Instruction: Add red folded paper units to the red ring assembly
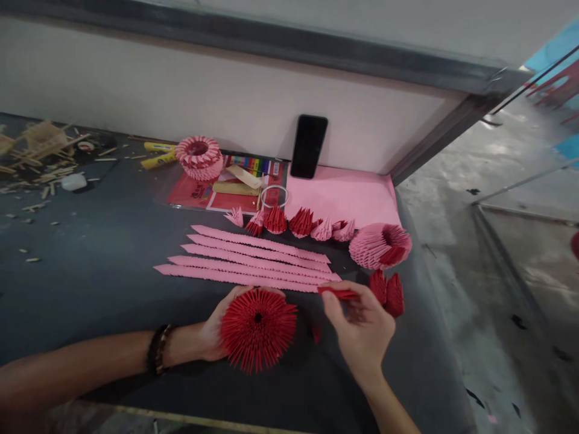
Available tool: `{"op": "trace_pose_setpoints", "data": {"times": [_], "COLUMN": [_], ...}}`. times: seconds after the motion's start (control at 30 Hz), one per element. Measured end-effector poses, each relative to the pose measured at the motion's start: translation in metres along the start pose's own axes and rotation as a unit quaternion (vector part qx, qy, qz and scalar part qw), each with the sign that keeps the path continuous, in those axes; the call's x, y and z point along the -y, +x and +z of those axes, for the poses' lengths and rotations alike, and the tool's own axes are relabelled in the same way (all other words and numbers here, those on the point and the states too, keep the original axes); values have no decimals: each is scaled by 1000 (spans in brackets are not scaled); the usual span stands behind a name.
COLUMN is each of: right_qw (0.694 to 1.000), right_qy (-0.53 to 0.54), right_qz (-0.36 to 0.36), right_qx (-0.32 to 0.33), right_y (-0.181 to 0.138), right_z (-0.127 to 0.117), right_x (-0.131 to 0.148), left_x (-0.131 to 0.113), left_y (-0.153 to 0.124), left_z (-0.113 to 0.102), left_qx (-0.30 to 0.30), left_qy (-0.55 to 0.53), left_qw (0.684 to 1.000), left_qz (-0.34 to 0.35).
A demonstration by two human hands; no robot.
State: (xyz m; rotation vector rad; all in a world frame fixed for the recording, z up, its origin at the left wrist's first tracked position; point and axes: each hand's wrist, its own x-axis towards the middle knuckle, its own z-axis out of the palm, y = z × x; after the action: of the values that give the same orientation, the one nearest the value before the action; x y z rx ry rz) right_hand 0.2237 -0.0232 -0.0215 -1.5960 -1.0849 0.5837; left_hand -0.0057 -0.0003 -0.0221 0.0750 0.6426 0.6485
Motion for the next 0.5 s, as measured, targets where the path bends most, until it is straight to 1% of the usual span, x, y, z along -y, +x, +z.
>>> {"op": "trace_pose_setpoints", "data": {"times": [0.03, 0.07, 0.17, 0.27, 0.33, 0.43, 0.5], "right_qw": [999, 997, 989, 977, 972, 965, 966], "right_qy": [29, 73, 98, 75, 30, -35, -46], "right_qz": [13, 16, 22, 41, 51, 56, 59], "right_qx": [-6, 17, 110, 193, 227, 255, 249], "right_y": [4, 7, 7, -1, -5, -7, -8], "right_z": [-1, 0, 6, 12, 12, 10, 10], "right_x": [-2, -3, -8, -8, -7, -5, -3], "left_x": [0, -1, -1, -2, -1, -1, 0], "left_y": [0, -1, -2, -2, -2, -1, -1], "left_z": [0, 0, 4, 7, 7, 6, 5], "left_qx": [1, -1, -12, -35, -37, -26, -27], "left_qy": [-8, -18, -48, -55, -59, -59, -51], "left_qw": [1000, 1000, 998, 998, 997, 998, 998], "left_qz": [-9, -18, -35, -26, -15, -7, -3]}}
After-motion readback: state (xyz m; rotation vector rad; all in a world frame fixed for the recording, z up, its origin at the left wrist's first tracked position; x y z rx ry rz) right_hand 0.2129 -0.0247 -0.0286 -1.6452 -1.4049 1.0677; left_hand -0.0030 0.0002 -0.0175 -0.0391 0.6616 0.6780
